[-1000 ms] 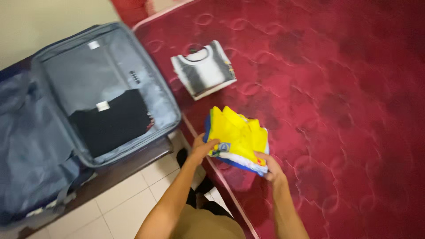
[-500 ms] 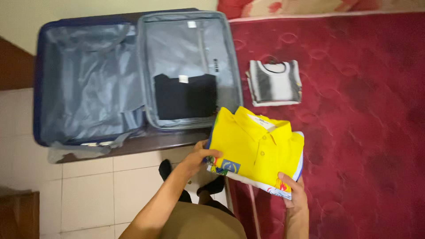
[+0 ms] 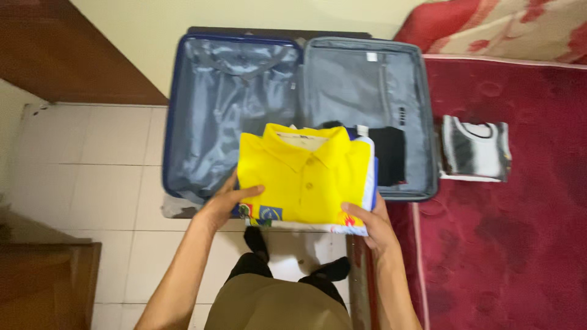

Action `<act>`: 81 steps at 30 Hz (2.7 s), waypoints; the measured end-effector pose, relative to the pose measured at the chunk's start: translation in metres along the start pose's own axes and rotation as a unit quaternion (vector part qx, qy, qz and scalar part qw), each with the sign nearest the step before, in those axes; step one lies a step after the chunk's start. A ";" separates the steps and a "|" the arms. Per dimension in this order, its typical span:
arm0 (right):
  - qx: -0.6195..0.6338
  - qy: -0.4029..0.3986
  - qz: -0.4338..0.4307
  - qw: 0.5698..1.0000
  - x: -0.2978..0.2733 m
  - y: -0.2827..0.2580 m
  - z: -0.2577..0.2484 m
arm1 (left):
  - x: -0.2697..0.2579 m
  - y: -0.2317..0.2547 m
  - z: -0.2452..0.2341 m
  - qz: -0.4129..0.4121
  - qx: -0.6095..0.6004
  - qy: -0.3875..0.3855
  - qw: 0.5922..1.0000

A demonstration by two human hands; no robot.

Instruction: The person folds a shirt, places the folded clothes into an open suitcase, fastens the interior strap, and zips the suitcase closed.

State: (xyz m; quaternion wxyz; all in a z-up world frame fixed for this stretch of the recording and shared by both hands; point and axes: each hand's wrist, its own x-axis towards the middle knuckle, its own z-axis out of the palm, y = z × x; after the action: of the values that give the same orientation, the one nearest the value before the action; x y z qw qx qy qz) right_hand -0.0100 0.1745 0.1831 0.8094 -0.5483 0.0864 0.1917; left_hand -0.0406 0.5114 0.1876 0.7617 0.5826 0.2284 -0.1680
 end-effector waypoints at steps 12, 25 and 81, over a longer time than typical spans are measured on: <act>-0.057 -0.028 0.010 0.998 0.163 0.088 0.152 | 0.108 0.018 -0.188 0.066 0.056 0.112 0.990; -0.093 0.056 0.064 0.992 0.180 0.129 0.141 | 0.145 -0.009 -0.209 0.068 0.178 0.110 0.975; -0.634 -0.148 -0.146 0.745 0.116 0.125 0.157 | 0.058 0.018 -0.139 0.351 0.601 -0.060 0.716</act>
State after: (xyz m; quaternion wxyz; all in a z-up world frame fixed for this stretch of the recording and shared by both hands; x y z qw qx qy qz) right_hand 0.0339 0.3843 0.0960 0.2963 -0.9059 -0.2568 0.1603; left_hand -0.0033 0.6508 0.1405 0.2682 0.9447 -0.1871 -0.0253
